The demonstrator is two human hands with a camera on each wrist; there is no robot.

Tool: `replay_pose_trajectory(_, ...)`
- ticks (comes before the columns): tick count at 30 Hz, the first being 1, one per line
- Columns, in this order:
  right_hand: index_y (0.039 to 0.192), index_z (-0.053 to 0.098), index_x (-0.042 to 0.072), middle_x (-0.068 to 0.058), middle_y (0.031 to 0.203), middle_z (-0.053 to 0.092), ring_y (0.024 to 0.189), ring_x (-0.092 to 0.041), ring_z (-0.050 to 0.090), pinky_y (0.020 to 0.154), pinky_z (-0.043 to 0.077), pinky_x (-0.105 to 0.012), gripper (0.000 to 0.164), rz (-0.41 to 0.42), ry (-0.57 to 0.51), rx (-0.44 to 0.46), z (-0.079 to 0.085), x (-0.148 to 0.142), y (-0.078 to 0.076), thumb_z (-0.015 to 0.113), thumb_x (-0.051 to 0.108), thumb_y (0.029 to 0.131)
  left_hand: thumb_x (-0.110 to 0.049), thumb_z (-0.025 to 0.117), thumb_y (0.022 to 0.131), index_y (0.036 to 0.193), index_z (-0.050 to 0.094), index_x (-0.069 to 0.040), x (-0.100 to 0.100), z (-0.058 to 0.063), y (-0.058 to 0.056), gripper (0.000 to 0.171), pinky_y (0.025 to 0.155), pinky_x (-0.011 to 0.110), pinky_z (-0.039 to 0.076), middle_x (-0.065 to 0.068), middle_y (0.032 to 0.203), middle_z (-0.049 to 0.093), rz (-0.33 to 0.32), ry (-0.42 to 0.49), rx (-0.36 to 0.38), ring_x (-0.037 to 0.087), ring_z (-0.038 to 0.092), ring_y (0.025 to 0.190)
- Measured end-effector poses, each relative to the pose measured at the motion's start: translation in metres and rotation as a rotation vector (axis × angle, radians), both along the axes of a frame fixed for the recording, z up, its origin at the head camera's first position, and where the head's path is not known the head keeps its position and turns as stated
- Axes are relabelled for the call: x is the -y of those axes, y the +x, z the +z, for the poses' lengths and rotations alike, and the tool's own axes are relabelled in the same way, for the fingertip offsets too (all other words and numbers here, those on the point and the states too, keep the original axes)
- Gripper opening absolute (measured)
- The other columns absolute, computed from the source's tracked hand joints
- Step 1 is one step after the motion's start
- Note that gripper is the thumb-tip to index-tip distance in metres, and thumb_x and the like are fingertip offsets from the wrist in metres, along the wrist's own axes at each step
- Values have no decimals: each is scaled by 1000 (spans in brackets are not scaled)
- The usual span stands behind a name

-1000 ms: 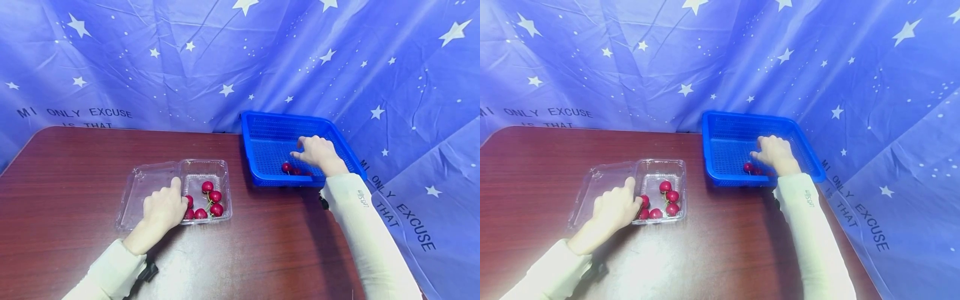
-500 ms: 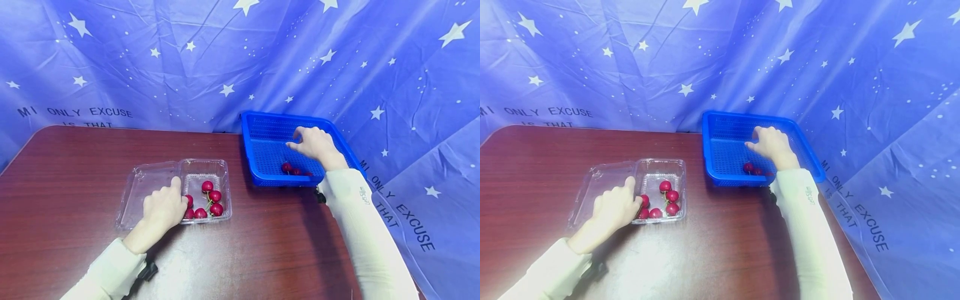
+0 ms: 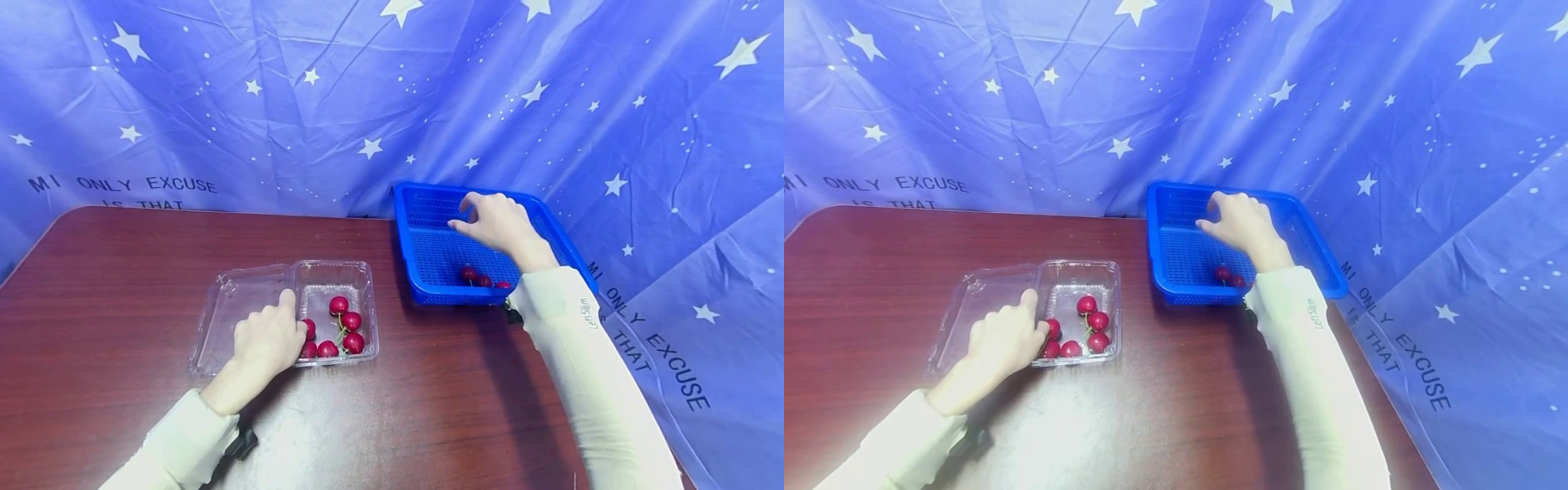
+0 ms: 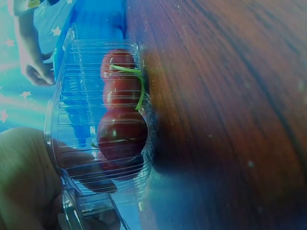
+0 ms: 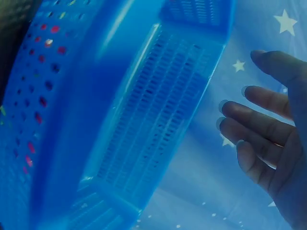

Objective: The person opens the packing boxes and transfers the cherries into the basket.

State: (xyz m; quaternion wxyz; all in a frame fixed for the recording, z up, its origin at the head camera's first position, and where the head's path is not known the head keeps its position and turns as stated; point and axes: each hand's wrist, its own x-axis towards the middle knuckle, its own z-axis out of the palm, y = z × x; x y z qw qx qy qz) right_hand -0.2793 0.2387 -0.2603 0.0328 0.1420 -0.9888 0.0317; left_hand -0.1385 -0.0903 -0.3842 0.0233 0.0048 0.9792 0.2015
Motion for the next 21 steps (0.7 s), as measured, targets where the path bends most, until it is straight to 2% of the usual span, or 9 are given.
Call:
replay_pose_trajectory(12, 118, 62, 10, -15, 107, 72, 92, -32, 66, 76, 52, -55, 44, 93, -15, -25, 1, 31, 7, 65, 41, 87, -22, 54, 86, 95, 43, -1, 0, 0, 0, 25, 52, 56, 46, 28, 78, 68, 1, 2, -7, 49, 64, 71)
replay_pose_trajectory(21, 118, 61, 12, -11, 107, 70, 94, -27, 64, 75, 54, -52, 43, 183, 36, -22, -1, 55, 17, 65, 41, 86, -23, 54, 86, 94, 43, -1, 0, -1, 0, 25, 52, 55, 46, 28, 77, 67, 1, 4, -9, 49, 64, 70)
